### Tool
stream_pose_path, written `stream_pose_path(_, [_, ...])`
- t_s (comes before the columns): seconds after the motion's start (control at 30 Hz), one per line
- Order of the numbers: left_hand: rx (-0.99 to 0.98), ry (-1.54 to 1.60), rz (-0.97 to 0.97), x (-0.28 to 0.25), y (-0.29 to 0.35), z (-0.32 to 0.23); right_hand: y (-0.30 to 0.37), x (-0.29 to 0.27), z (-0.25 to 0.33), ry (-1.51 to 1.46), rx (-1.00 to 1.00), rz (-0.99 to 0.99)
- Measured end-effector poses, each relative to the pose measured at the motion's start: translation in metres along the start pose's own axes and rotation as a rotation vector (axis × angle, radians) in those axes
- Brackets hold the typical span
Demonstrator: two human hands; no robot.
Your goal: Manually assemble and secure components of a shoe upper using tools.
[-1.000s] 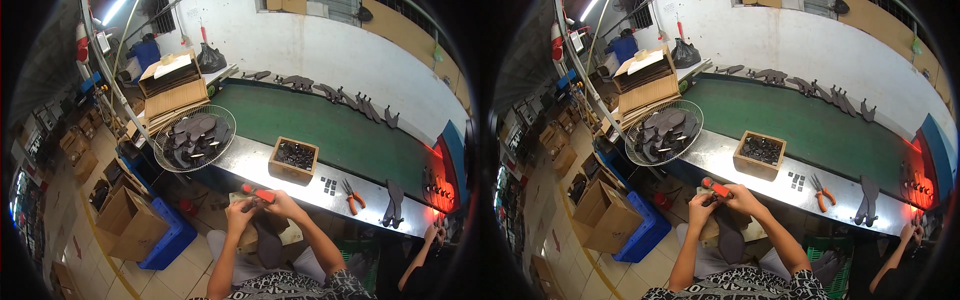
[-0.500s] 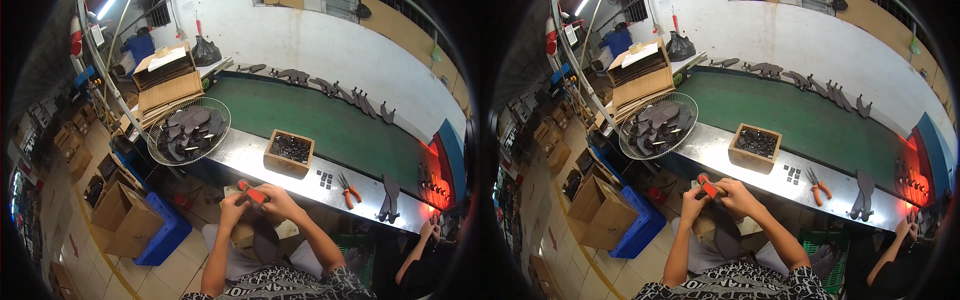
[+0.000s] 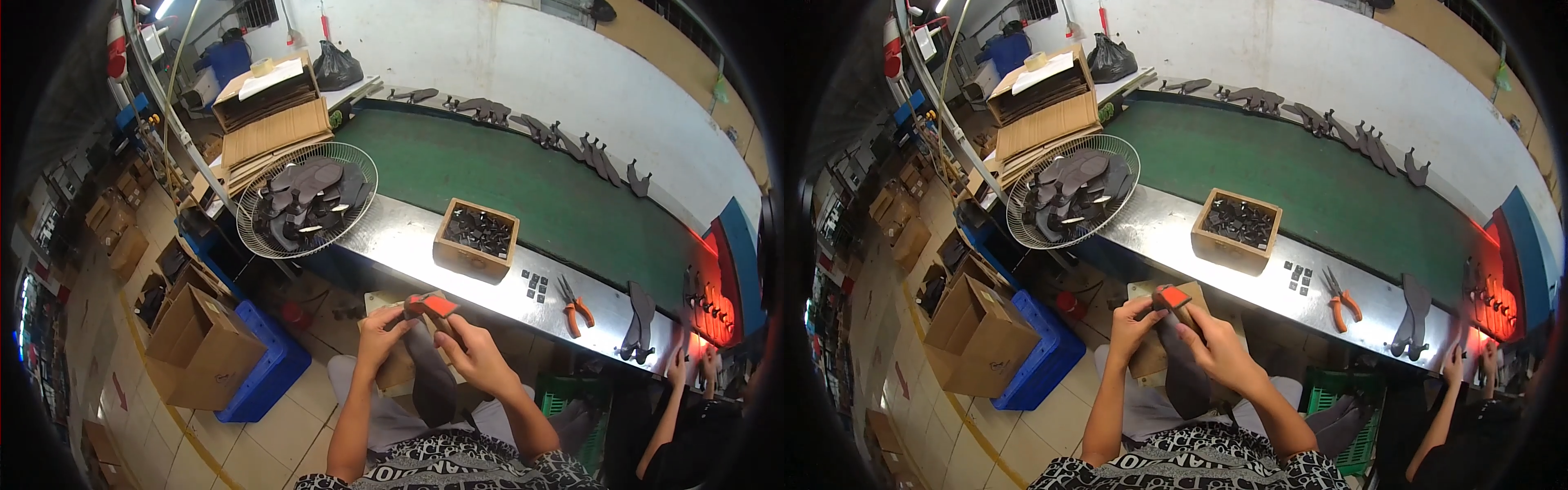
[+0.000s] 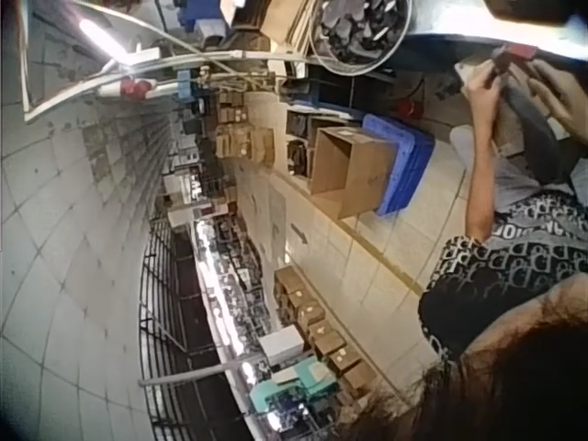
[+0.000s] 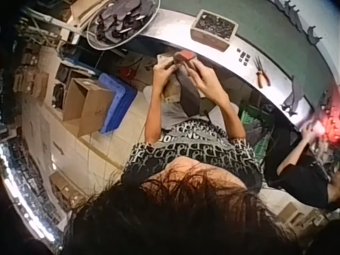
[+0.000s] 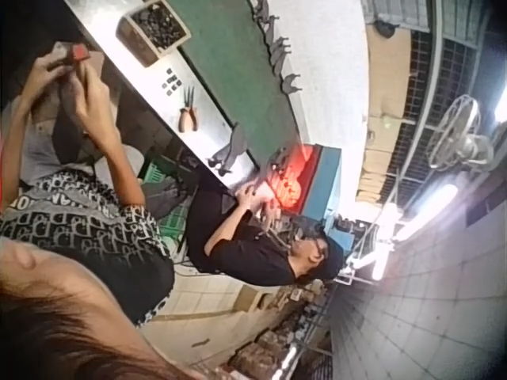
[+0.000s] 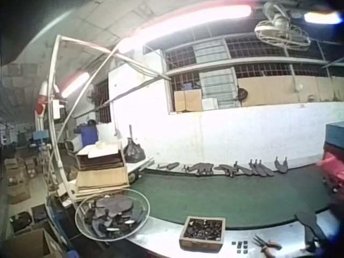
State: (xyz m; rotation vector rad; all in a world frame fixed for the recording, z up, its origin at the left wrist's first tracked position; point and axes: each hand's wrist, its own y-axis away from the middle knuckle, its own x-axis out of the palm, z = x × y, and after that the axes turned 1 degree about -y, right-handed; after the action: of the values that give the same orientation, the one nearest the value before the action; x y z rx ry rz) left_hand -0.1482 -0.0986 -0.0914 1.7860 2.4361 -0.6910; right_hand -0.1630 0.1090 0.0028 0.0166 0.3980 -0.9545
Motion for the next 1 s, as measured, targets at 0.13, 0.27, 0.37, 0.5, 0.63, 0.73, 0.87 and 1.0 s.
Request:
stream_pose_path(0.13, [0.027,0.002,0.008,0.000,0.000,0.001,0.005,0.009,0.022,0.102,-0.074,-0.008])
stream_pose_path(0.27, [0.038,0.032,-0.016,0.002,0.000,-0.001,0.003,0.012,0.009,0.184,-0.127,-0.014])
stream_pose_path(0.37, [0.015,0.025,-0.010,0.002,0.002,0.001,0.005,0.010,0.020,0.153,-0.112,-0.027])
stream_pose_path(0.5, [0.028,0.024,-0.029,0.005,0.002,0.002,-0.001,0.009,0.009,0.182,-0.059,0.014])
stream_pose_path(0.63, [-0.019,0.038,-0.019,0.007,0.002,-0.003,-0.003,0.002,0.017,0.166,-0.220,-0.119])
stream_pose_path(0.73, [-0.028,-0.058,0.081,-0.005,0.008,0.002,0.013,-0.012,0.054,0.189,-0.260,-0.156])
stream_pose_path(0.87, [0.050,-0.514,0.099,-0.002,0.018,0.006,0.013,0.000,0.040,0.464,-0.565,-0.123])
stream_pose_path(1.0, [-0.106,-0.439,0.185,0.004,0.012,-0.002,-0.007,0.007,0.014,0.376,-0.022,0.059])
